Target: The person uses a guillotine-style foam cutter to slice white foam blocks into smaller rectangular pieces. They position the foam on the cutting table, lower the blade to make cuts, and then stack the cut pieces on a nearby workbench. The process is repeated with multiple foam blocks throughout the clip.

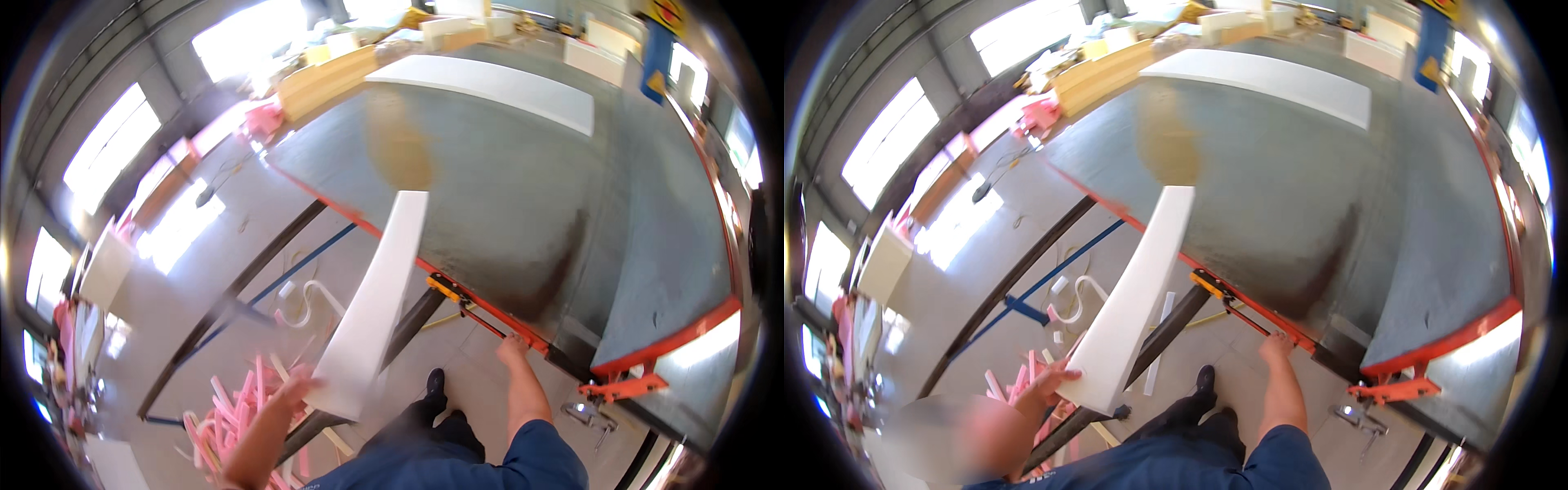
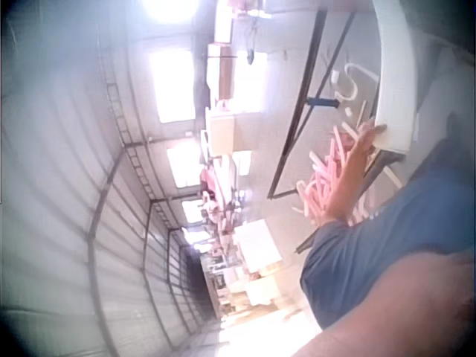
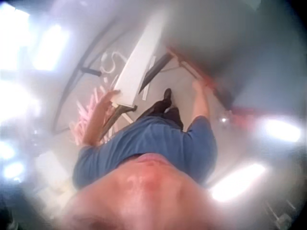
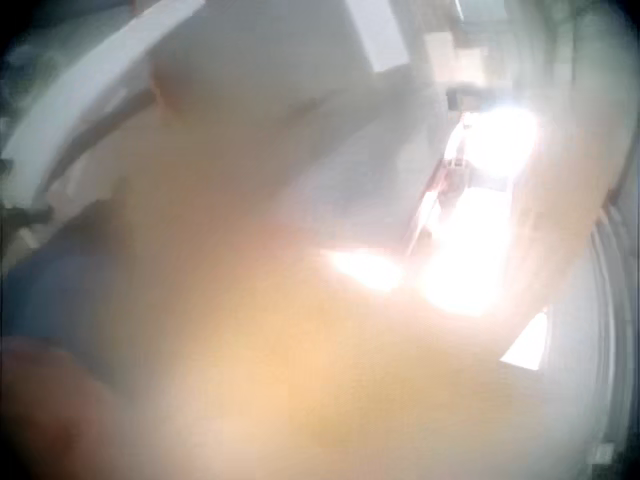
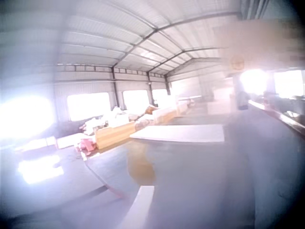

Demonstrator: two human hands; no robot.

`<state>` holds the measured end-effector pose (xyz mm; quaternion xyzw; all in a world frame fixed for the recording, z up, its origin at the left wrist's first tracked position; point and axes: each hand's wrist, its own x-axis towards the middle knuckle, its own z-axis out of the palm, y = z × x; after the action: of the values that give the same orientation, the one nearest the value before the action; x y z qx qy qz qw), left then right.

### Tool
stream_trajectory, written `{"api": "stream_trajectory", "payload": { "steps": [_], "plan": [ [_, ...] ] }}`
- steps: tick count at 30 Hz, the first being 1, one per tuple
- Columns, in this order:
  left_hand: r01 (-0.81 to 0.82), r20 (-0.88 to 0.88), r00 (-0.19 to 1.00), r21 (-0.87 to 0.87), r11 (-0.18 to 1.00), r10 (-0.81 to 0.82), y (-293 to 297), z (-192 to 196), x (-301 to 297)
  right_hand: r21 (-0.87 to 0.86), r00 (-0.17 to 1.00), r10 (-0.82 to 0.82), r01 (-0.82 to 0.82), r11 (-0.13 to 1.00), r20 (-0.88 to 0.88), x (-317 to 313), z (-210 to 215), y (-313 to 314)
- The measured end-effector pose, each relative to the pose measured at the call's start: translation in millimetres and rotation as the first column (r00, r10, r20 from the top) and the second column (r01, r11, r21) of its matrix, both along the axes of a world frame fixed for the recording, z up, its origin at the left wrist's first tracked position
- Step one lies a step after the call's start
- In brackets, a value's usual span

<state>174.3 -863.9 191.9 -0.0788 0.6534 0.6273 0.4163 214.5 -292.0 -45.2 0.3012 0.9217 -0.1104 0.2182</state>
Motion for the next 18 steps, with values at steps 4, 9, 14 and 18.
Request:
{"api": "stream_trajectory", "payload": {
  "steps": [4, 9, 14, 18],
  "plan": [
    [-0.127, 0.122, 0.987, 0.172, 0.977, 0.106, 62.4, 56.4, 55.4, -0.063, 1.000, -0.009, 0.007, 0.998, -0.022, 5.3, 27.2, -14.8],
    [-0.172, 0.198, 0.973, 0.263, 0.949, 0.121, 108.7, 82.7, 90.4, -0.085, 1.000, 0.014, -0.012, 0.996, 0.022, 10.8, 57.0, -13.3],
    [-0.246, 0.186, 0.961, 0.251, 0.936, 0.203, 132.1, 77.1, 100.2, -0.172, 1.000, 0.022, -0.018, 0.985, 0.018, 15.0, 53.9, -5.7],
    [-0.311, 0.200, 0.940, 0.176, 0.934, 0.275, 146.9, 89.6, 100.0, -0.159, 0.999, 0.032, -0.025, 0.987, 0.042, 13.9, 60.1, -10.9]
  ]
}}
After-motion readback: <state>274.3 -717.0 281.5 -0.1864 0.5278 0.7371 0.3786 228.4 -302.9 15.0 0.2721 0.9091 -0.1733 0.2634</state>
